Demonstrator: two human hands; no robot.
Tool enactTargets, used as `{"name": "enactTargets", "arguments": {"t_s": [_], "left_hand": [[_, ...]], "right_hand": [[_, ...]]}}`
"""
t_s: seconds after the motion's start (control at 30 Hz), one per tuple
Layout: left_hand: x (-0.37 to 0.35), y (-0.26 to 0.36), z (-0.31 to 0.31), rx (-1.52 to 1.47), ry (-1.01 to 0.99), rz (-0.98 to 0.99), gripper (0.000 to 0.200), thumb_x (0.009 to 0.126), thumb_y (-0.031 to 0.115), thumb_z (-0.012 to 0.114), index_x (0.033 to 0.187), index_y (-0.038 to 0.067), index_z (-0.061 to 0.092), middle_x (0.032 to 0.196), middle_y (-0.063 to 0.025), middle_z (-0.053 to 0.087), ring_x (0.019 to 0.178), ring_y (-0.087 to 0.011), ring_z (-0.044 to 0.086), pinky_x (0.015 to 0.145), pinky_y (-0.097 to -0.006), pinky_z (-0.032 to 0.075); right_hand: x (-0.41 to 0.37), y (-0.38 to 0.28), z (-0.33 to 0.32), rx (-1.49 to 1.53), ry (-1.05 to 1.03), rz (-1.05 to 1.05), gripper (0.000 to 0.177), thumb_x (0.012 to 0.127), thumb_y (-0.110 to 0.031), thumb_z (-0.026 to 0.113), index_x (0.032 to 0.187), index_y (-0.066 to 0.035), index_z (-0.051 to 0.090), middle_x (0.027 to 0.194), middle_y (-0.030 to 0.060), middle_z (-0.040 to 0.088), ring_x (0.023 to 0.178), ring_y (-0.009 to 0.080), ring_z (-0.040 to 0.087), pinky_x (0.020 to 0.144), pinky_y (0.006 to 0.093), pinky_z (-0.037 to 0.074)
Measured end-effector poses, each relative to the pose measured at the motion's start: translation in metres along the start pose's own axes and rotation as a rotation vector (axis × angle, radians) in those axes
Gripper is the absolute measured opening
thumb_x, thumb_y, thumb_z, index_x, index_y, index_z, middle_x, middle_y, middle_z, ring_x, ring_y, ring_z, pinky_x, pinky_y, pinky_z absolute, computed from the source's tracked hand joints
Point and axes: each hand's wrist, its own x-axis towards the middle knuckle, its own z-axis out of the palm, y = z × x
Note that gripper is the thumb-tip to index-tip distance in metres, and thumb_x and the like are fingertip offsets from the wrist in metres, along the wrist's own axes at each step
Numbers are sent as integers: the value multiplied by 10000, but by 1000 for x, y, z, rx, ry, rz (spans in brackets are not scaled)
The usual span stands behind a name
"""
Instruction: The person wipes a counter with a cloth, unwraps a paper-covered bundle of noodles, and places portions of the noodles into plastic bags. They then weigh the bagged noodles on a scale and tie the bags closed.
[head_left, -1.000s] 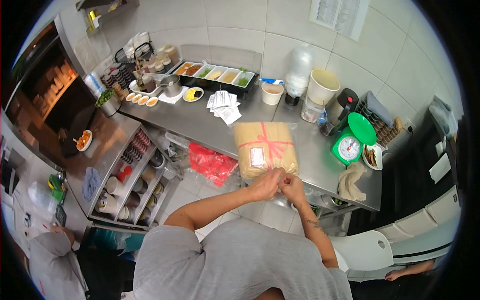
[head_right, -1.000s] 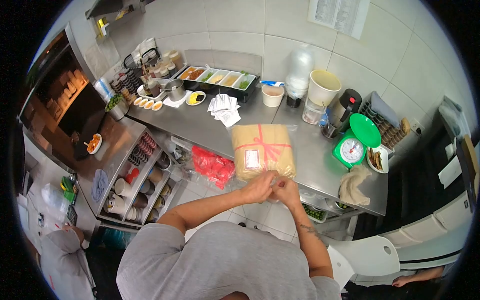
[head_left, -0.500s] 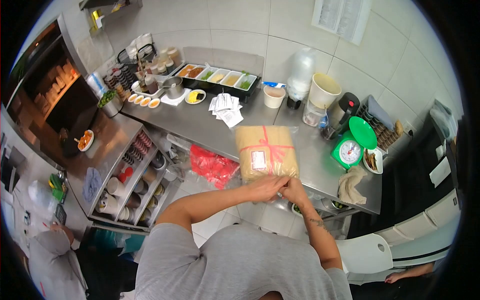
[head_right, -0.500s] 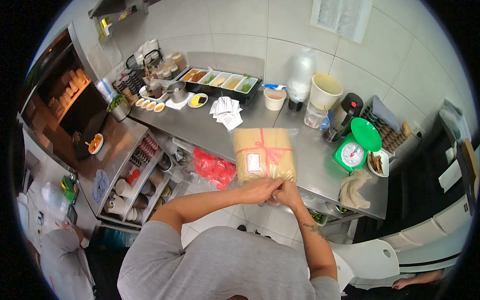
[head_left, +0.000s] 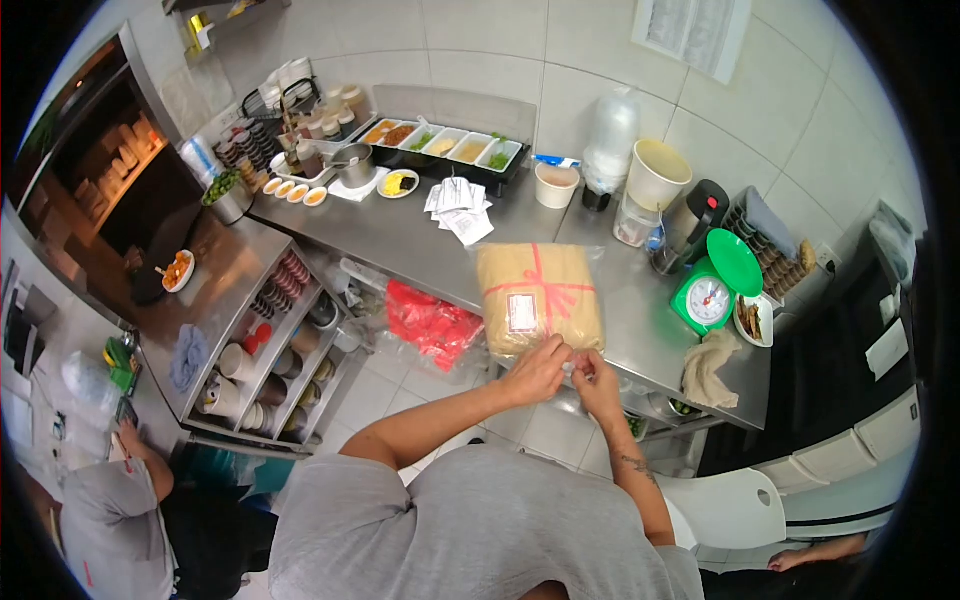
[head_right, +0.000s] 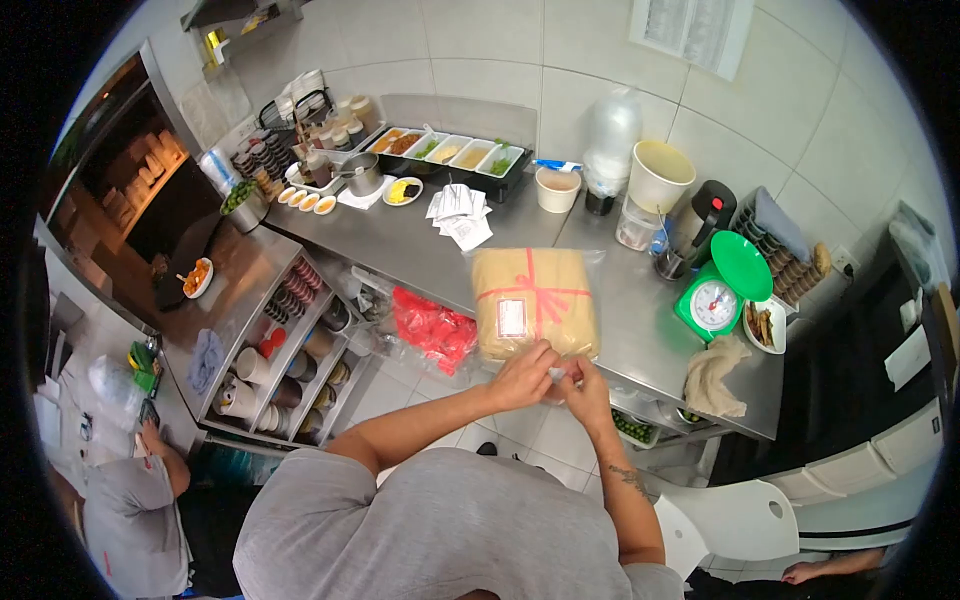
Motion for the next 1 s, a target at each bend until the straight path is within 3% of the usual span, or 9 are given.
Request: {"name": "enactTargets", "arguments": {"t_s": [0.2, 0.3, 0.4, 0.5, 0.6, 0.7, 0.8, 0.9, 1.0], "left_hand": [[-5, -8, -3, 75, -15, 153, 252, 704, 15, 570, 930, -2, 462, 905, -180, 438, 812, -370, 516, 673, -445, 447], [-1, -5, -3, -21, 23, -47, 179, 738, 18, 535, 903, 4, 469, 901, -184, 441, 806, -365, 517, 700, -436, 437], [-3, -8, 14, -178, 240, -161, 104, 773, 34, 500, 872, 9, 479, 864, -183, 471, 763, -368, 515, 688, -430, 432], [-10, -18, 21, -303, 315, -241, 79, 777, 42, 508, 836, 10, 466, 789, -157, 492, 714, -272, 509, 630, -366, 422], [-6, -22, 16, -539, 253, -769, 97, 794, 80, 532, 802, 10, 465, 768, -138, 517, 748, -246, 513, 642, -350, 416], [1, -2, -19, -376, 22, -650, 164, 790, 95, 565, 885, 2, 471, 840, -160, 530, 808, -271, 543, 688, -364, 432], [-14, -4, -7, -227, 186, -143, 327, 764, 85, 592, 1041, -3, 441, 882, -184, 520, 824, -307, 561, 711, -397, 446], [-36, 4, 4, -94, 196, -187, 479, 706, 41, 582, 1144, -20, 401, 1018, -253, 519, 893, -402, 534, 801, -452, 422], [-37, 1, -1, -90, 20, -304, 496, 735, 13, 533, 1197, -1, 355, 986, -226, 518, 929, -384, 532, 786, -426, 443]], "right_hand": [[12, -12, -6, -218, -287, 75, 66, 744, -60, 563, 766, 2, 564, 596, 18, 533, 546, 111, 490, 522, 254, 419], [8, -1, 0, -48, -198, 235, 55, 745, -62, 558, 743, -8, 549, 590, 7, 515, 533, 86, 468, 497, 232, 389], [-10, 1, 4, 232, -36, 359, 89, 730, -88, 579, 741, -1, 565, 629, 1, 542, 567, 71, 481, 508, 231, 389], [-28, -5, 10, 570, 13, 416, 49, 749, -67, 559, 746, -19, 548, 662, -33, 531, 564, 62, 444, 515, 204, 369], [-36, 12, 14, 459, -39, 275, 21, 755, -28, 544, 773, -26, 533, 662, -36, 511, 566, 70, 449, 565, 204, 387], [-32, -6, 13, 448, -107, 216, 163, 730, 29, 493, 881, -22, 531, 743, -18, 518, 634, 73, 466, 610, 192, 378], [-30, 8, 4, 462, -44, 124, 315, 704, 42, 477, 1009, -27, 513, 879, 3, 520, 771, 78, 474, 695, 211, 385], [-24, 10, 5, 489, -39, 135, 436, 669, 22, 489, 1102, -30, 485, 939, 45, 521, 834, 119, 481, 738, 253, 398], [-15, -3, 4, -190, -163, -195, 482, 668, 2, 514, 1146, -40, 478, 925, 92, 533, 834, 209, 509, 747, 310, 415]]}}
